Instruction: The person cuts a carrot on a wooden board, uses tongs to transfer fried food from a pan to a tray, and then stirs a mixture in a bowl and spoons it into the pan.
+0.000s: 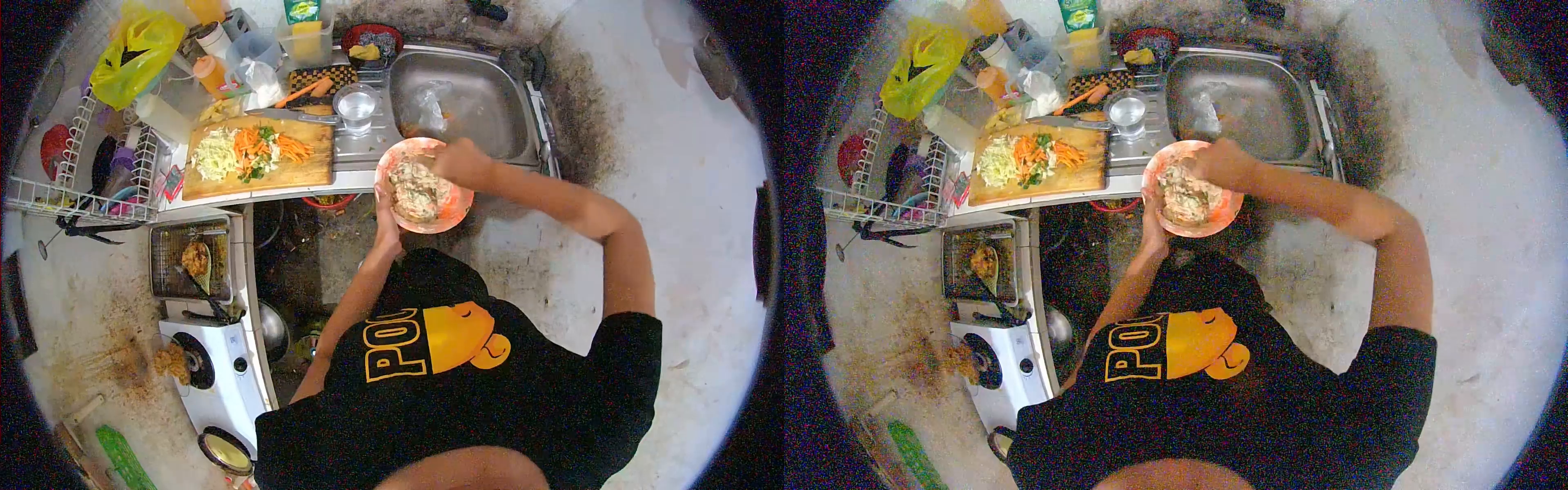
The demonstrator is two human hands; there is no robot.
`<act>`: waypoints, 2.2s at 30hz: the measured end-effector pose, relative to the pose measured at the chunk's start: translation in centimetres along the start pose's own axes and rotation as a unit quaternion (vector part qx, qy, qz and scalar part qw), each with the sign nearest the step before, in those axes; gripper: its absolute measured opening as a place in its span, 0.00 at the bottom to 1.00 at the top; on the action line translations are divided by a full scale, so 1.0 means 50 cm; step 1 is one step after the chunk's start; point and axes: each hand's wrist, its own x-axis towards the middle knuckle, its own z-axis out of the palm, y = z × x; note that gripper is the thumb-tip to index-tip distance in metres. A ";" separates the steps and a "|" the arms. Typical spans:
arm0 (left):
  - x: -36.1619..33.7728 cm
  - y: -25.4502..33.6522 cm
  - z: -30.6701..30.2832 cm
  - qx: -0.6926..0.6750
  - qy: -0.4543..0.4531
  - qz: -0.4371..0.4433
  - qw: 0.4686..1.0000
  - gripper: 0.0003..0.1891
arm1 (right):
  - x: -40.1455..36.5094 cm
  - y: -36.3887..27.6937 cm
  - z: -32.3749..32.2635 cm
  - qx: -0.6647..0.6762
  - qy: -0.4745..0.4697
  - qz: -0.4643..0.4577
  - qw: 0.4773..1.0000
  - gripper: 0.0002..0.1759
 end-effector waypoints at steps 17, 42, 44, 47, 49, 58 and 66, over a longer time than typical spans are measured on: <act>0.001 -0.017 0.016 0.037 0.048 0.061 0.996 0.40 | -0.056 -0.106 -0.017 0.658 -0.140 0.453 0.585 0.10; 0.019 -0.029 -0.019 -0.005 0.048 0.027 0.998 0.42 | -0.064 -0.105 -0.069 0.207 -0.092 0.264 0.938 0.07; 0.022 -0.033 -0.024 -0.015 0.052 0.004 0.999 0.42 | -0.054 -0.155 0.010 0.278 0.008 0.161 0.947 0.08; 0.007 -0.002 -0.004 -0.025 0.060 0.016 0.998 0.42 | -0.068 -0.145 0.017 0.219 -0.050 0.192 0.955 0.11; 0.009 -0.008 -0.015 -0.018 0.065 0.016 0.998 0.41 | -0.086 -0.132 -0.030 0.203 -0.113 0.223 0.947 0.12; 0.029 -0.019 -0.037 -0.018 0.023 0.033 0.999 0.39 | -0.015 -0.117 0.035 0.111 -0.015 0.241 0.964 0.09; 0.033 -0.016 -0.042 -0.021 0.022 -0.006 1.000 0.39 | 0.048 -0.018 0.003 -0.037 0.009 0.105 0.994 0.05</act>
